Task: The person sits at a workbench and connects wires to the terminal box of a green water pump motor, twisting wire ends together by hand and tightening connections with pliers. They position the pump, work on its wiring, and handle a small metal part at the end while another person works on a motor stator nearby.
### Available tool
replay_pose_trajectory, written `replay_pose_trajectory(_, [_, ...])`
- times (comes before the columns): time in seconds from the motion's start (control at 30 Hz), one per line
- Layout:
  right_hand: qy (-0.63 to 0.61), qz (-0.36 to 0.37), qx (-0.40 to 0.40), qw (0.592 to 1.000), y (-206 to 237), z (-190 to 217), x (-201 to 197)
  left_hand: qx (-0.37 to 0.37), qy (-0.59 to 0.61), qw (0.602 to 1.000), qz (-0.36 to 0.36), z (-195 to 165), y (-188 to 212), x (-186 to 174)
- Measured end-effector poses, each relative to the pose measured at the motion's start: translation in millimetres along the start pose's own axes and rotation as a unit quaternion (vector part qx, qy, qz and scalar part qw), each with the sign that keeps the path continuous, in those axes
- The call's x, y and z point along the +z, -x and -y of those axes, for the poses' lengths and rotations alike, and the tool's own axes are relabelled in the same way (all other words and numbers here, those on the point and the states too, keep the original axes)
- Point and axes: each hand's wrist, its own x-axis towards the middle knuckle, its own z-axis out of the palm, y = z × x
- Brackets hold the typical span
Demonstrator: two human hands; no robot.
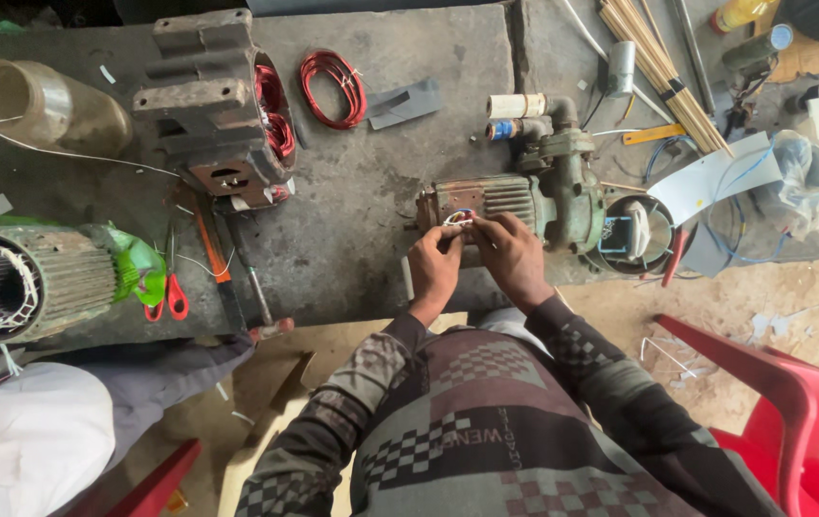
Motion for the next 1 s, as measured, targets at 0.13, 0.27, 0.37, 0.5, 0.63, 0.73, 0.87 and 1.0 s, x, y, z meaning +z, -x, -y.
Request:
replay_pose_trajectory(0.13, [-0.030,0.017,0.069,0.997,3.4,2.2,1.0,-0.037,-0.020,0.999,0.016,-2.5,0.3,-1.6])
replay_pose_trajectory(0.27, [-0.122,0.005,0.102,0.987,14.5,7.1,-0.1,-0.031,-0.005,0.999,0.011,-1.1,-0.8,-0.9])
replay_pose_trajectory(0.37, [-0.117,0.049,0.191,0.973,21.0,9.0,0.5,-0.038,-0.001,0.999,0.012,1.2,-1.2,0.7])
replay_pose_trajectory(0.5, [-0.159,-0.012,0.141,0.977,23.3,7.8,3.1,-0.040,-0.020,0.999,0.018,2.7,-1.5,0.9])
replay_pose_trajectory(0.63, [-0.104,0.018,0.133,0.985,23.8,6.0,2.0,-0.031,-0.015,0.999,0.018,2.8,-1.9,-1.1])
replay_pose_trajectory(0.73, [-0.146,0.030,0.163,0.975,24.5,5.8,-1.1,-0.031,-0.021,0.999,0.020,3.0,-1.0,-1.7])
replay_pose_trajectory(0.87, [-0.148,0.049,0.172,0.973,23.3,6.9,-3.1,-0.033,-0.016,0.999,0.014,3.5,-1.2,-1.4])
replay_pose_trajectory(1.0, [-0.121,0.036,0.152,0.980,21.0,7.0,-3.5,-0.050,-0.009,0.998,0.021,3.7,-1.4,-1.2])
